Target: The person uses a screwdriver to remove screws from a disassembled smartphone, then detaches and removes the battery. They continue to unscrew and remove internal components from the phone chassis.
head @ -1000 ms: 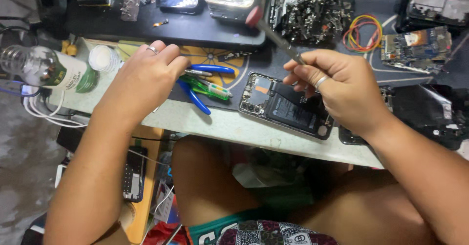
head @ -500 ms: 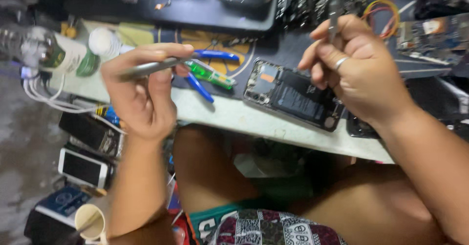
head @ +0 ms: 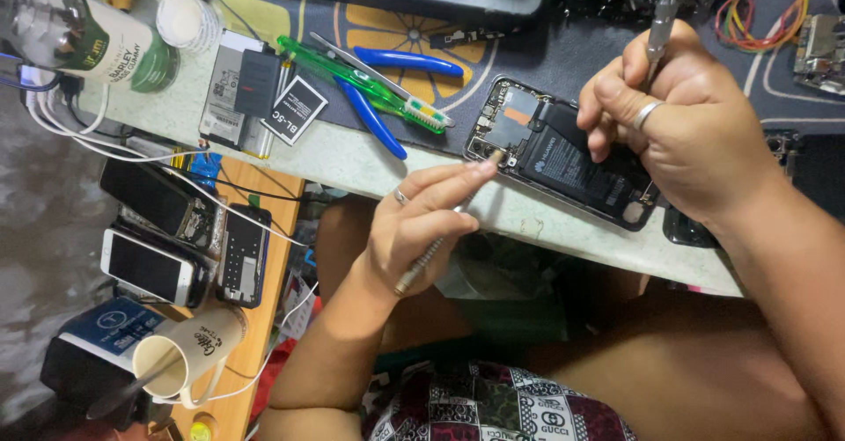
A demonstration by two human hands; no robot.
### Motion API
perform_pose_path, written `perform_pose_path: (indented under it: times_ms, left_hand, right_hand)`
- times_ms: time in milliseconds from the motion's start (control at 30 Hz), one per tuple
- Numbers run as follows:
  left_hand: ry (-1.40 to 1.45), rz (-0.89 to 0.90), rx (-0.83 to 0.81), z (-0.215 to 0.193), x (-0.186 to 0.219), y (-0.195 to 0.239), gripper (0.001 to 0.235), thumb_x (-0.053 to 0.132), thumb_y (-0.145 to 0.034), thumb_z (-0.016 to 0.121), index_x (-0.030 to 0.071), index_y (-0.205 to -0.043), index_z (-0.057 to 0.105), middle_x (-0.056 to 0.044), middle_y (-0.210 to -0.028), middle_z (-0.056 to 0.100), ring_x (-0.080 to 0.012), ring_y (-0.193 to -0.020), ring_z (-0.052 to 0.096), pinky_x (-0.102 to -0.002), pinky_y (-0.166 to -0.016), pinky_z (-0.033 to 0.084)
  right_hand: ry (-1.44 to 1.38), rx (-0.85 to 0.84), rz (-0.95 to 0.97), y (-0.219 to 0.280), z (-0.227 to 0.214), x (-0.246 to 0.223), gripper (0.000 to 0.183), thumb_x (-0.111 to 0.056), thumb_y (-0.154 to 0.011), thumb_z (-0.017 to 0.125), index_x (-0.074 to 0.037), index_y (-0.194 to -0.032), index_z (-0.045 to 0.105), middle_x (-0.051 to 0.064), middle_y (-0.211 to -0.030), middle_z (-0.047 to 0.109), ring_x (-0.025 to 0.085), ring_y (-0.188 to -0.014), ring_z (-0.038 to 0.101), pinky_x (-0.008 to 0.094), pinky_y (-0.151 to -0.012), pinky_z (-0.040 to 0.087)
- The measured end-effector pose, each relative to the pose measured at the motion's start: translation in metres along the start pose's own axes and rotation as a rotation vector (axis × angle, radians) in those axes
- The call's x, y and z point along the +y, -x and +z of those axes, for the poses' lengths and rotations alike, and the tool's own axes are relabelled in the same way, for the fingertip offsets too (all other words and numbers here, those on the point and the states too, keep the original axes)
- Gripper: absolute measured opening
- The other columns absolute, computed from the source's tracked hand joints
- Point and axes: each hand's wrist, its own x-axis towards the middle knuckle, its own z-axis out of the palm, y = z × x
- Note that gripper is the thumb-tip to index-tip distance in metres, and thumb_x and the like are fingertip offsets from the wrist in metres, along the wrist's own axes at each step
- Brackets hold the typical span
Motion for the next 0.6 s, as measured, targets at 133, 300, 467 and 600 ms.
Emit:
perform_pose_path:
  times_ms: [133, 300, 467, 600]
  left_hand:
    - [-0.094, 0.06, -0.099, -0.003, 0.007, -0.005, 0.022, -0.003, -0.09, 0.071, 0.0, -0.107, 0.057, -0.025, -0.132, 0.064, -0.0407, -0.122, 0.066, -0.047, -0.101, 0.061]
    - [-0.143, 0.128, -0.172, -0.006, 0.013, -0.006, 0.027, -0.002, -0.093, 0.071, -0.003, -0.118, 0.061, -0.025, -0.133, 0.062, -0.041, -0.123, 0.065, -0.047, -0.104, 0.06]
    - [-0.274, 0.116, -0.167, 0.001, 0.015, -0.005, 0.034, -0.008, -0.095, 0.071, -0.007, -0.127, 0.062, -0.023, -0.132, 0.062, -0.0381, -0.123, 0.066, -0.045, -0.105, 0.061]
    - [-0.256, 0.07, -0.21, -0.001, 0.017, -0.005, 0.03, -0.005, -0.09, 0.072, -0.008, -0.119, 0.065, -0.025, -0.133, 0.062, -0.0415, -0.124, 0.065, -0.048, -0.107, 0.059]
  right_hand:
    - [0.035, 0.028, -0.027, 0.001, 0.003, -0.002, 0.017, -0.011, -0.109, 0.06, -0.013, -0.105, 0.044, 0.01, -0.095, 0.065, 0.017, -0.079, 0.066, 0.033, -0.071, 0.056]
    - [-0.002, 0.02, -0.049, 0.004, 0.006, -0.004, 0.016, -0.017, -0.111, 0.062, -0.01, -0.1, 0.053, 0.008, -0.095, 0.066, 0.016, -0.079, 0.066, 0.032, -0.073, 0.057]
    - [0.03, 0.024, -0.014, 0.005, 0.006, -0.003, 0.024, -0.021, -0.112, 0.061, -0.004, -0.096, 0.066, 0.008, -0.092, 0.068, 0.015, -0.078, 0.066, 0.028, -0.075, 0.056]
    - [0.1, 0.061, -0.006, 0.006, 0.009, -0.007, 0.029, -0.021, -0.114, 0.058, -0.001, -0.094, 0.068, 0.01, -0.092, 0.07, 0.016, -0.076, 0.068, 0.027, -0.072, 0.054]
